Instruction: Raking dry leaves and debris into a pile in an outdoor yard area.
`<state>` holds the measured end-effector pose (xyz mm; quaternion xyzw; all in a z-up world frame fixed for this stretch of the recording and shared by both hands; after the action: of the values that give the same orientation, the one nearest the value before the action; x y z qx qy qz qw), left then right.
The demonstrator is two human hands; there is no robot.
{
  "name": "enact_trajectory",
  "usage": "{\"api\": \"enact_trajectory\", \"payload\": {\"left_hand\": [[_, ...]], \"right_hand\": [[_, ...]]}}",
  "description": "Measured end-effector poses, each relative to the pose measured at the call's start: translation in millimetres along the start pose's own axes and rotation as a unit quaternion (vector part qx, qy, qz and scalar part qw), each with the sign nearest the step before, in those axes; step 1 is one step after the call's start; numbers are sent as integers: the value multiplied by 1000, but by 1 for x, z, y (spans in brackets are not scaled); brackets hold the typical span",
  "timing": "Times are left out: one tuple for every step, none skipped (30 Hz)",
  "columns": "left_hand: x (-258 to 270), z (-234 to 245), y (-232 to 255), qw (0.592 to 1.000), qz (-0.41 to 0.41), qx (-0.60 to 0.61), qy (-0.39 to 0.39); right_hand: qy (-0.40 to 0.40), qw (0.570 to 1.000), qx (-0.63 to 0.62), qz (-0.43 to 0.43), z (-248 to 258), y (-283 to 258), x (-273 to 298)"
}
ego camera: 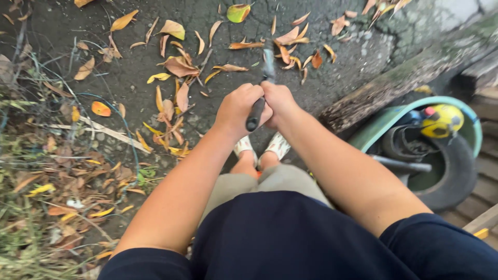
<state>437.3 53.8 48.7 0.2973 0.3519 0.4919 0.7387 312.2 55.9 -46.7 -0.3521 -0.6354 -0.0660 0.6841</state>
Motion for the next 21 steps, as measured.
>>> {"api": "enact_trajectory", "payload": {"left_hand": [[0, -9, -1, 1000, 1, 1, 8], [2, -18, -1, 999, -24, 24, 11], [4, -27, -1, 998, -50, 47, 14], [9, -42, -9, 997, -51, 49, 16], [13, -57, -17, 996, -63, 53, 20], [21, -73, -25, 995, -73, 58, 18], [27, -89, -31, 995, -73, 62, 16], [34, -102, -42, 995, -12, 96, -9], [40, -115, -53, 990, 49, 131, -35], [42, -117, -55, 989, 47, 133, -38], [46, -121, -60, 980, 111, 152, -70], [52, -125, -65, 964, 174, 172, -103], [54, -124, -70, 963, 173, 174, -108], [57, -121, -77, 966, 172, 153, -118], [61, -117, -83, 968, 170, 132, -128], [63, -110, -92, 967, 169, 133, -137], [66, -102, -101, 971, 156, 126, -127], [70, -90, -111, 976, 143, 116, -116], [70, -74, -115, 975, 141, 114, -125], [69, -55, -121, 974, 155, 111, -126], [67, -35, -127, 972, 168, 108, -127]], "right_hand": [[-2, 1000, 7, 4, 11, 3, -14], [22, 999, -2, 28, 24, 6, -27], [45, 998, -11, 53, 37, 10, -42], [46, 997, -9, 55, 44, 10, -49], [58, 997, -15, 53, 52, 11, -56], [74, 996, -23, 47, 63, 16, -63], [78, 996, -24, 47, 70, 19, -67], [78, 996, -32, 36, 73, 23, -72], [77, 996, -41, 24, 75, 26, -76], [80, 996, -44, 24, 77, 31, -80], [114, 993, -36, -1, 79, 37, -85], [149, 988, -29, -27, 82, 45, -88], [154, 987, -33, -28, 83, 53, -98], [154, 986, -50, -41, 82, 64, -107], [155, 984, -68, -54, 80, 75, -115], [160, 983, -75, -58, 69, 78, -109], [163, 984, -44, -51, 58, 81, -103], [162, 986, -13, -44, 44, 87, -97], [163, 985, -21, -48, 32, 96, -99], [145, 988, -16, -45, 16, 104, -101], [127, 991, -12, -41, -1, 112, -103]]}}
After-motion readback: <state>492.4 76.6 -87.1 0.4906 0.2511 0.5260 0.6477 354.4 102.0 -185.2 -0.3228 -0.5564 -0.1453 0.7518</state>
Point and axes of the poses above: each hand's wrist, its own x-axis away from the middle knuckle, its own z-axis out of the back of the hand, y = z × x, the point moved 3 cm from there along -x, towards the middle knuckle, and after that the axes turned 12 degrees about y, right-handed, at the moved point
